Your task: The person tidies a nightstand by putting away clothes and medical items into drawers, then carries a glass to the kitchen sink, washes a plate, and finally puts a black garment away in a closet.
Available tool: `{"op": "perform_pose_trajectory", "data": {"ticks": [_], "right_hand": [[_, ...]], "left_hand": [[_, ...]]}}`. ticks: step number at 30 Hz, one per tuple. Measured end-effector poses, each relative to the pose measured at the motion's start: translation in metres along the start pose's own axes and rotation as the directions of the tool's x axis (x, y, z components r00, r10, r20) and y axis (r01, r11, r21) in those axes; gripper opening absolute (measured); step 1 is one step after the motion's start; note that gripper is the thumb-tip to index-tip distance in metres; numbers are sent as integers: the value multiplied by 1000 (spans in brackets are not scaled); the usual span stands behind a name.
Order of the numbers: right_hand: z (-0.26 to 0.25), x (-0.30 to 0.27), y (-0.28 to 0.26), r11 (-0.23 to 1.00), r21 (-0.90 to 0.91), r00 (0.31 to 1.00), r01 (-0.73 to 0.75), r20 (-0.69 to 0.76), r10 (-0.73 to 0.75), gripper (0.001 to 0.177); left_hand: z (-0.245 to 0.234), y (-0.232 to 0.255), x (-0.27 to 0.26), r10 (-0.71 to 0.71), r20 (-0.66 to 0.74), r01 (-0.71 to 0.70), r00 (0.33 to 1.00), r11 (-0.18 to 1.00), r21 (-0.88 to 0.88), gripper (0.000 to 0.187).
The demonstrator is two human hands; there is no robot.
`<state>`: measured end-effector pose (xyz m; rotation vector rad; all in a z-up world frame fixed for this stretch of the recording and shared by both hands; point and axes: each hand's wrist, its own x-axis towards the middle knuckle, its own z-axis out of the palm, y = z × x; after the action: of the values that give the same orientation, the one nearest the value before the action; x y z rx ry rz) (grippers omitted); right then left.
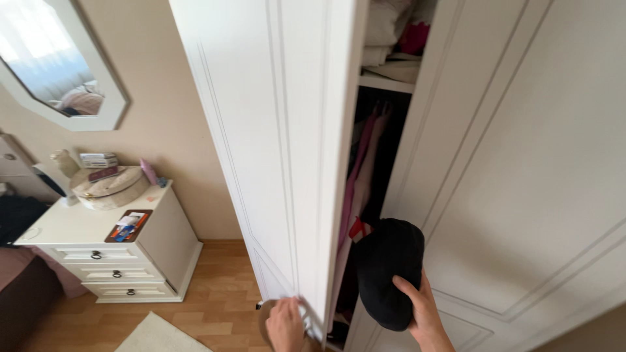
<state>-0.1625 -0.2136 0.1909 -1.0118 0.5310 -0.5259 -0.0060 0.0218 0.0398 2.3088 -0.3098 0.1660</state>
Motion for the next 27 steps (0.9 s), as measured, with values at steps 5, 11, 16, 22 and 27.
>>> {"op": "perform_pose_trajectory", "data": {"ticks": [5, 11, 16, 22, 27], "right_hand": [[59, 27, -31, 992, 19, 973, 128, 189, -129, 89], [171, 54, -158, 867, 141, 816, 478, 294, -497, 66], [274, 144, -315, 580, 465, 409, 669, 421, -810, 58], [315, 289, -423, 768, 12, 727, 641, 313, -611, 77], [320, 288, -424, 441, -664, 620, 604, 44, -784, 66]], "left_hand": [[-130, 90, -9, 274, -632, -414, 725, 906, -82, 42], [-212, 148, -1, 237, -753, -599, 614, 761, -248, 42], [-237, 122, 4, 204, -629, -519, 750, 772, -368, 37], [-230, 110, 25, 510, -632, -660, 583, 751, -3, 49], [-220, 114, 37, 568, -602, -727, 561, 686, -32, 54]]}}
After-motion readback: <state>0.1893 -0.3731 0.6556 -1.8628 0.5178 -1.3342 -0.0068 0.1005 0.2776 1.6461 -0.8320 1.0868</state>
